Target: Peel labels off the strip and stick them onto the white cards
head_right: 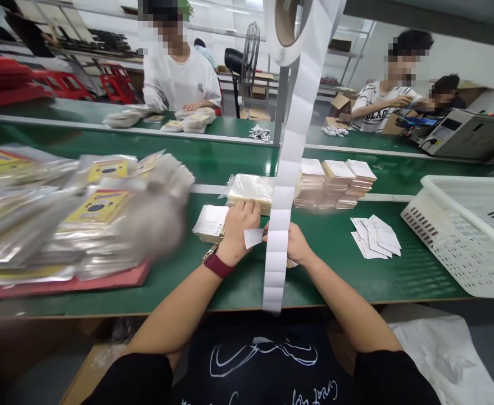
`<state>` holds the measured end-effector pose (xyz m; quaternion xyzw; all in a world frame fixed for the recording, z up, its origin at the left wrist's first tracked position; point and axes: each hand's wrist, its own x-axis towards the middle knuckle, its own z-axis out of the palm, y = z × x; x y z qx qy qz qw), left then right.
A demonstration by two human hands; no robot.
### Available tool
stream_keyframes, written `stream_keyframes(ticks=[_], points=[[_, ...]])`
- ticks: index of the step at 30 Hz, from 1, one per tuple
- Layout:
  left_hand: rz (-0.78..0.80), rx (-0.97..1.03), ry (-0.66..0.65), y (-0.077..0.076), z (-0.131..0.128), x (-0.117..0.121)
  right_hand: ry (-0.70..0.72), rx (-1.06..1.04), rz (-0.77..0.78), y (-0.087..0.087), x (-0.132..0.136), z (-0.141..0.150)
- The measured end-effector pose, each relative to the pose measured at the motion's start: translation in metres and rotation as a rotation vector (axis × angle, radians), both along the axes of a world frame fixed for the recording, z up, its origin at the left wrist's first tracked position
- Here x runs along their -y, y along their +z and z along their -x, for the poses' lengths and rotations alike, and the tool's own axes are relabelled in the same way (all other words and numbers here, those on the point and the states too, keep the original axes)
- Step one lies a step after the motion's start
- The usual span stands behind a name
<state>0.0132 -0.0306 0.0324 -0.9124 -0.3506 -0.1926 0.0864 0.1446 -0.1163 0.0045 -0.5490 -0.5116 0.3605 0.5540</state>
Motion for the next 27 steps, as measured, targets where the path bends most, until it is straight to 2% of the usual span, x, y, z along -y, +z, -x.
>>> stream_keyframes(ticks=[3,10,16,19,22,24,27], points=[[0.040,-0.006,-0.006,0.002,0.000,0.000,-0.070,-0.030,-0.031,-0.002,-0.001,0.013],[0.158,-0.024,-0.009,-0.007,-0.007,0.001,-0.092,0.171,-0.221,-0.021,0.001,0.011],[0.282,-0.145,-0.029,-0.010,-0.013,0.012,-0.257,0.250,-0.252,-0.017,0.017,0.016],[0.297,-0.171,-0.041,-0.011,-0.014,0.017,-0.337,0.194,-0.281,-0.018,0.026,0.011],[0.317,-0.200,-0.028,-0.013,-0.013,0.016,-0.416,0.193,-0.296,-0.018,0.031,-0.008],[0.334,-0.223,-0.026,-0.016,-0.013,0.014,-0.520,0.343,-0.330,-0.016,0.033,-0.026],[0.350,-0.256,-0.071,-0.021,-0.011,0.018,-0.829,0.782,-0.451,-0.011,0.044,-0.062]])
